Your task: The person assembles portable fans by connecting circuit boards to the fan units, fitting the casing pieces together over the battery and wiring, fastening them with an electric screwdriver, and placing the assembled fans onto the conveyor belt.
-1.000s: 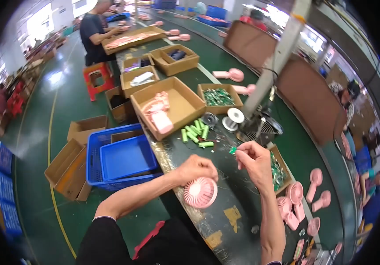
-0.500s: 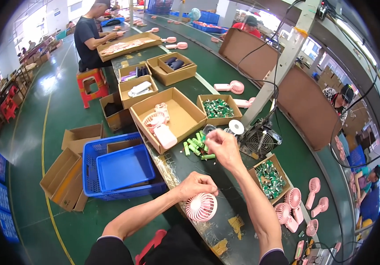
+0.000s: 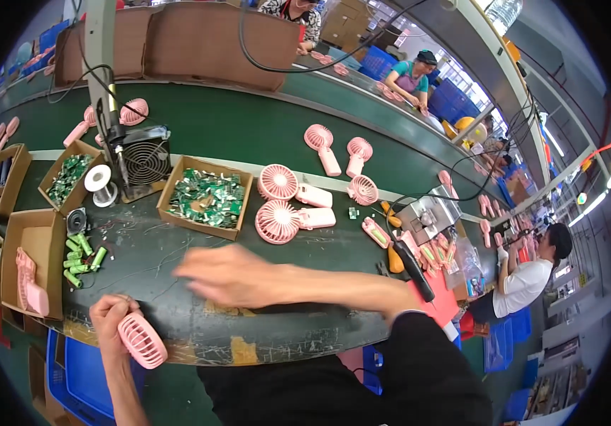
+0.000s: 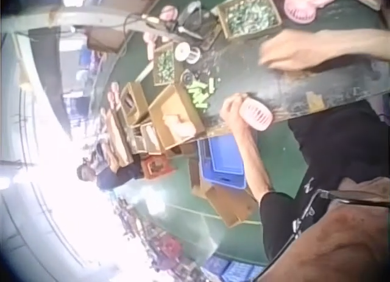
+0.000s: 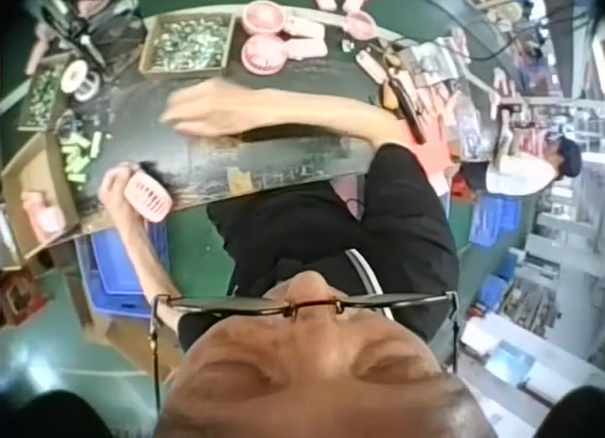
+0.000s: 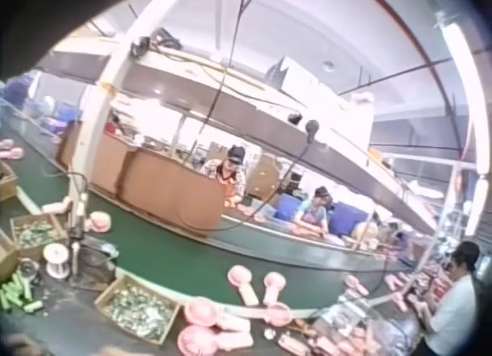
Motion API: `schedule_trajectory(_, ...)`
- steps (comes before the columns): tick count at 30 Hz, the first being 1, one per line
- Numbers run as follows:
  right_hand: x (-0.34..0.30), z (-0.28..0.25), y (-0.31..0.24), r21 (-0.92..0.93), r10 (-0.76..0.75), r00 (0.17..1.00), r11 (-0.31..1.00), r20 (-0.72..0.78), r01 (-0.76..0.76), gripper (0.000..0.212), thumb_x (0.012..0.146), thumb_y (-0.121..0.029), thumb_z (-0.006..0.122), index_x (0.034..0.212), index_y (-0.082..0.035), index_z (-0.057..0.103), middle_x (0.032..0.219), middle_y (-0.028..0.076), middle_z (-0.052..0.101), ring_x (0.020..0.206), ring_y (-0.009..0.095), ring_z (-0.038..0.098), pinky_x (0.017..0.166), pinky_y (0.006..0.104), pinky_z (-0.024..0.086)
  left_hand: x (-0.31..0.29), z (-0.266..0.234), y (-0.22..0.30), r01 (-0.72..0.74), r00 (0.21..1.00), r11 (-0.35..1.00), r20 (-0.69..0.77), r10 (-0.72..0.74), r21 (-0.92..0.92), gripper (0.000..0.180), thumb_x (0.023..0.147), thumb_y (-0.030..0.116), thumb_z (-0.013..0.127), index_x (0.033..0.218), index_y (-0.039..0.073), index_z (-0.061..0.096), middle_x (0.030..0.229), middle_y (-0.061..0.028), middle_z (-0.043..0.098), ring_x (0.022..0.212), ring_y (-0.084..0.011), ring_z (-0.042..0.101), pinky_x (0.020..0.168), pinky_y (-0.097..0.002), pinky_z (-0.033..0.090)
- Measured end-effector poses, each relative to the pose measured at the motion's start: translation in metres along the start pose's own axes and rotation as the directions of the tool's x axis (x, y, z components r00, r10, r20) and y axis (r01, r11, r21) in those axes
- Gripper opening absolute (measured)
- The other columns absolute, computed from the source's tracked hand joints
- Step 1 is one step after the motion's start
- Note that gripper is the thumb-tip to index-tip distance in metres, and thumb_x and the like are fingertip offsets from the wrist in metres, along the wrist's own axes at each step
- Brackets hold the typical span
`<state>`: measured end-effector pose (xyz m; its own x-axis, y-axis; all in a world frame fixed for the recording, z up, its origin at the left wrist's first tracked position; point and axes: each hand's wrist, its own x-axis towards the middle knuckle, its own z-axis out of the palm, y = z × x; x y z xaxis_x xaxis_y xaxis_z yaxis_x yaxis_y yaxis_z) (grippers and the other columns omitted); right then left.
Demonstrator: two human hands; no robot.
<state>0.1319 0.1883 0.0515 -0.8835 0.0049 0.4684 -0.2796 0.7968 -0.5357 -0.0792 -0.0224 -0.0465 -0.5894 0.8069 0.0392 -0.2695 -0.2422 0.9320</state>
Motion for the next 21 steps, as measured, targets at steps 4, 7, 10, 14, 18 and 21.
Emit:
schedule_trajectory(4,-0.107,-0.121,0.029,-0.394,0.397,0.896,0.804,-0.2,-0.445,0.023,0.08,-0.005,0.067,0.102,0.0,0.063,0.093,0.017,0.065,0.079,0.032,0.066,0.066,0.039,0.053,0.007,0.007,-0.007,0.003,1.0,1.0,0.014,-0.003,0.013,0.012,0.085,0.006,0.061,0.077,-0.002,0.06,0.077,-0.015,0.063,0.058,-0.0174,0.061,0.052,-0.0279,0.051)
schedule_trajectory(7,-0.167,-0.207,0.079,-0.506,0.676,0.582,0.343,-0.452,-0.792,0.026,0.073,-0.015,0.064,0.096,-0.004,0.071,0.094,0.021,0.068,0.092,0.036,0.065,0.077,0.0442,0.053,0.003,0.008,-0.005,0.002,1.0,1.0,0.017,-0.002,0.008,0.012,0.086,0.007,0.061,0.078,-0.002,0.059,0.076,-0.0155,0.063,0.057,-0.018,0.061,0.05,-0.0277,0.051)
schedule_trajectory(10,-0.198,-0.226,0.094,-0.537,0.78,0.499,0.255,-0.376,-0.804,0.027,0.075,-0.022,0.065,0.098,-0.009,0.071,0.095,0.02,0.068,0.096,0.035,0.065,0.084,0.0447,0.051,-0.004,0.005,-0.007,0.0,0.998,0.999,-0.062,0.003,0.034,0.016,0.089,0.011,0.061,0.079,0.0,0.056,0.073,-0.0137,0.061,0.052,-0.0165,0.058,0.045,-0.0264,0.049)
schedule_trajectory(14,-0.249,-0.206,0.14,-0.615,0.716,0.553,0.22,-0.425,-0.757,0.018,0.077,-0.015,0.066,0.084,0.002,0.063,0.085,0.026,0.065,0.083,0.043,0.063,0.072,0.0507,0.049,0.001,0.018,0.0,0.042,0.992,0.991,-0.124,-0.026,0.127,0.018,0.088,0.015,0.061,0.077,0.002,0.056,0.069,-0.012,0.06,0.051,-0.0163,0.058,0.045,-0.0267,0.049)
schedule_trajectory(18,-0.257,-0.205,0.129,-0.597,0.55,0.684,0.367,-0.479,-0.713,0.011,0.081,-0.009,0.063,0.084,0.001,0.063,0.079,0.025,0.061,0.08,0.044,0.061,0.069,0.0494,0.048,0.009,0.024,-0.003,0.063,0.986,0.996,-0.159,-0.052,0.068,0.016,0.088,0.013,0.06,0.077,0.002,0.056,0.073,-0.0129,0.061,0.053,-0.0173,0.059,0.046,-0.0271,0.051)
schedule_trajectory(21,-0.221,-0.194,0.084,-0.574,0.507,0.717,0.438,-0.478,-0.692,0.011,0.08,-0.008,0.065,0.085,0.001,0.063,0.078,0.023,0.061,0.078,0.043,0.06,0.068,0.0464,0.048,0.001,0.02,0.002,0.072,0.984,0.997,-0.166,-0.065,0.041,0.015,0.088,0.011,0.06,0.077,0.002,0.057,0.075,-0.013,0.062,0.055,-0.0177,0.06,0.048,-0.0277,0.052)
